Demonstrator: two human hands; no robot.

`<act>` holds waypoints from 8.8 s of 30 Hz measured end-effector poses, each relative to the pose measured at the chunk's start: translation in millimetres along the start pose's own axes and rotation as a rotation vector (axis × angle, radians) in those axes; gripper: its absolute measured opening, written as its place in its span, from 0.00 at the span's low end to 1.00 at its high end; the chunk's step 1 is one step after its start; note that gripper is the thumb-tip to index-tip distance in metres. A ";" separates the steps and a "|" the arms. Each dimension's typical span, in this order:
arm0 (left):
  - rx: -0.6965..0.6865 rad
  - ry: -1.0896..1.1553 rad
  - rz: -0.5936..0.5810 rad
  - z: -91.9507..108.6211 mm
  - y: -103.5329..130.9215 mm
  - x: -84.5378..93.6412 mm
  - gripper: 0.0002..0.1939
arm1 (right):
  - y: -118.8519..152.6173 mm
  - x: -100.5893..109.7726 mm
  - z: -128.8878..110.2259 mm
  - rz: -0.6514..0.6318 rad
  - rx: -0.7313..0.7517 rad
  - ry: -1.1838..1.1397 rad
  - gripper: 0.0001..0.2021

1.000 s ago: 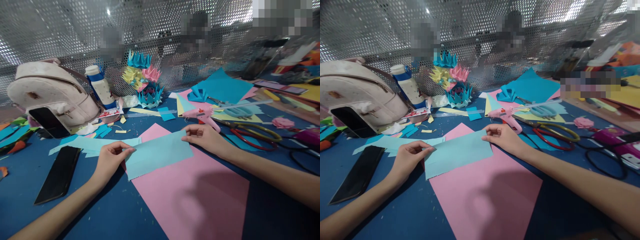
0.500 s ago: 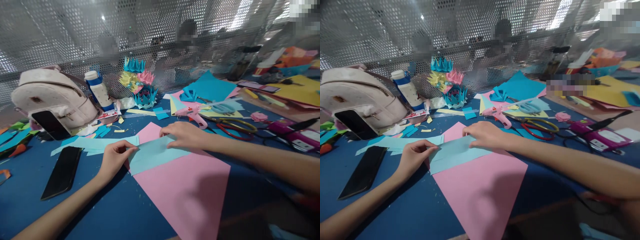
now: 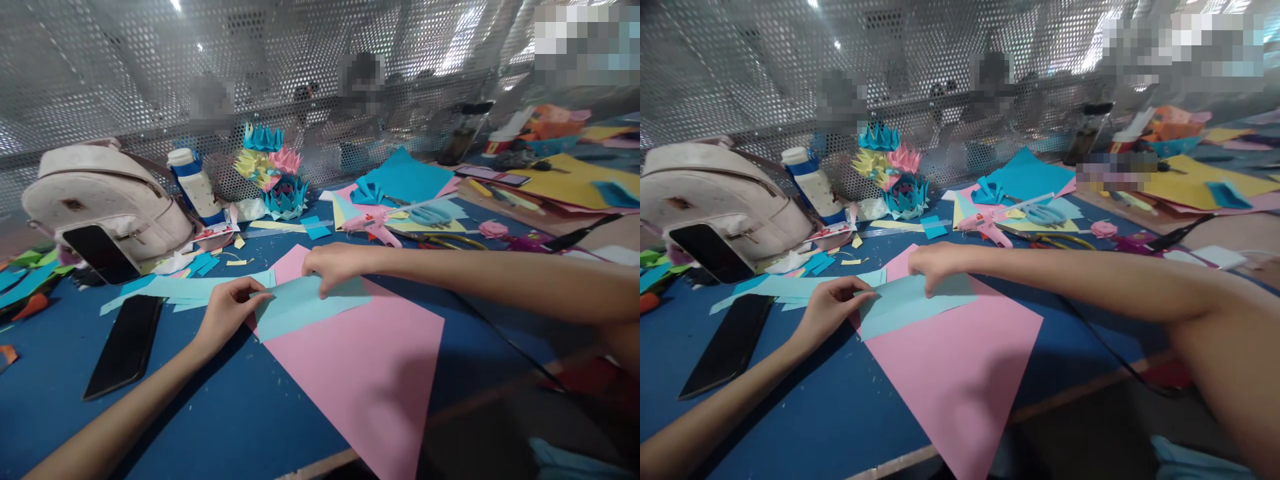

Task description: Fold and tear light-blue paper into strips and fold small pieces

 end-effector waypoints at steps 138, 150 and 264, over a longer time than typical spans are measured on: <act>-0.135 -0.490 -0.278 46.0 0.3 -27.1 0.15 | 105.1 -18.4 -9.8 0.684 0.309 -0.066 0.15; -0.041 -0.267 -0.310 44.8 1.3 -27.1 0.22 | 80.5 -22.0 36.3 0.713 0.049 -0.556 0.09; 0.312 0.103 0.086 -21.4 2.2 6.0 0.14 | 73.8 -50.8 77.9 0.856 -0.280 -1.183 0.15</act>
Point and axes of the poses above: each hand's wrist, its own y-axis away from the middle knuckle, its own x-axis out of the back of the hand, z = x × y, the point moved 6 cm from there along -y, towards the middle knuckle, and after that the axes turned 3 degrees about -y, right-handed, at the moved point
